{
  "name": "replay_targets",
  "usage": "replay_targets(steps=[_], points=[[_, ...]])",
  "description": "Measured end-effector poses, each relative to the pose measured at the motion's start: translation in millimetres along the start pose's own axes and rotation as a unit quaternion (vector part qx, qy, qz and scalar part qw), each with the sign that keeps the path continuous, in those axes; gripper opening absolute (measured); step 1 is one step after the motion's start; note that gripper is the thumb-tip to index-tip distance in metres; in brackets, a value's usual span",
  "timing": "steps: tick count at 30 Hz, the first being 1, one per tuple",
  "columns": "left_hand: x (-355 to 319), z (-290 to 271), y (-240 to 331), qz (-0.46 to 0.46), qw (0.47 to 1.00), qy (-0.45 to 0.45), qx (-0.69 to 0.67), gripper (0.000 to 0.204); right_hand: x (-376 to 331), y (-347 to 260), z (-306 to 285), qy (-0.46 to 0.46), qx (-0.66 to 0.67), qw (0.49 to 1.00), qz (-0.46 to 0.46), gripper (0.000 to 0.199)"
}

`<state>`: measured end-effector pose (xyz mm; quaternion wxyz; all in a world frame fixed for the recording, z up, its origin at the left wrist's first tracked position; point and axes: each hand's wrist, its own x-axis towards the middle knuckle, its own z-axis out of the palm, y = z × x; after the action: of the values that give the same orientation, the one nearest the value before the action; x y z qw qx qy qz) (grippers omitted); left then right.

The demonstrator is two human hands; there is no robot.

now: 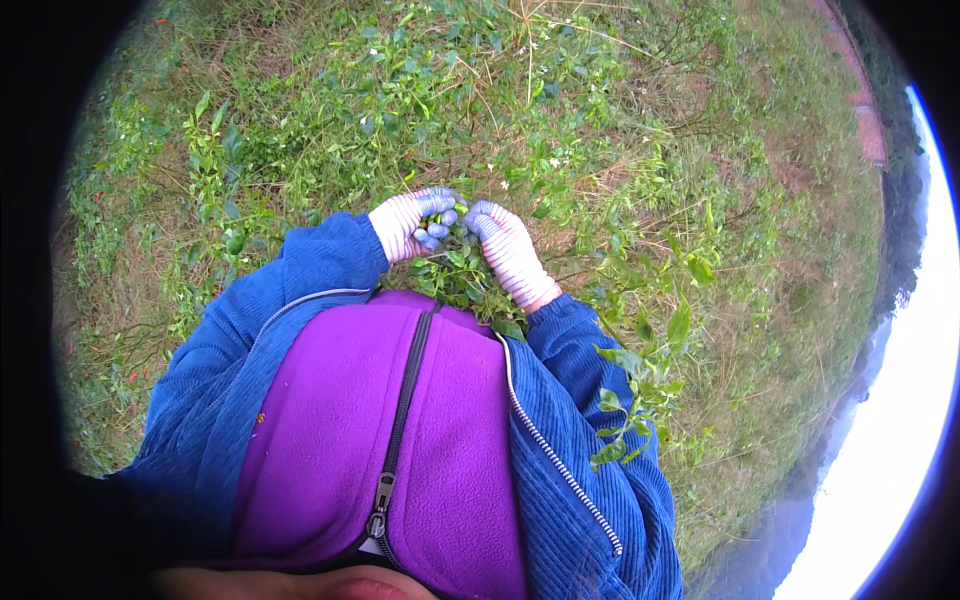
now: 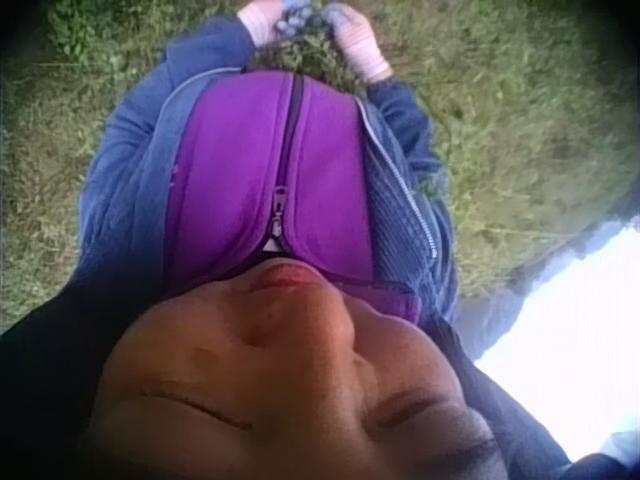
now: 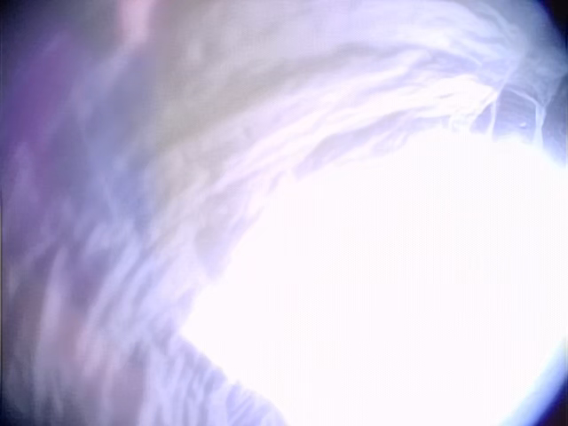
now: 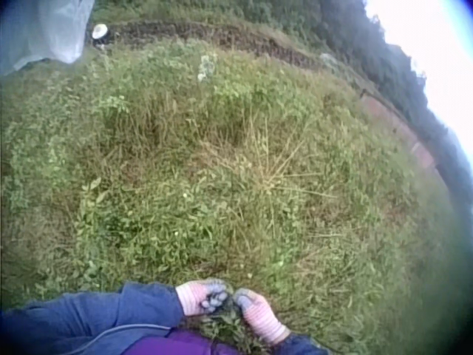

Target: The person picks red and green peppers from low plants in a garden. They use both hands to pluck the peppers and place them into a red plastic bag on the ground. The person moves between plants to continue harvesting.

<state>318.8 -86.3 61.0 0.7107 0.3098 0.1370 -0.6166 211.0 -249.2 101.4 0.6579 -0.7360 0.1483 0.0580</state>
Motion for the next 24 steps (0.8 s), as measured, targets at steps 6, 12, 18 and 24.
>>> replay_targets(steps=[6, 12, 18, 24], points=[[-5, -5, 6, 0.020, 0.998, -0.051, -0.016, 0.014, 16, 8, -9, 0.026, 0.206, 0.974, 0.084, 0.012], [-23, -5, 21, 0.101, 0.985, -0.118, -0.078, 0.017, 34, 11, -23, 0.264, 0.307, 0.905, 0.134, 0.014], [-43, 17, 34, 0.107, 0.985, -0.133, -0.002, 0.024, 59, 33, -29, 0.348, 0.339, 0.855, 0.182, 0.018], [-62, 53, 14, 0.075, 0.949, -0.153, 0.266, 0.023, 53, 50, -8, 0.187, 0.358, 0.914, 0.042, 0.024]])
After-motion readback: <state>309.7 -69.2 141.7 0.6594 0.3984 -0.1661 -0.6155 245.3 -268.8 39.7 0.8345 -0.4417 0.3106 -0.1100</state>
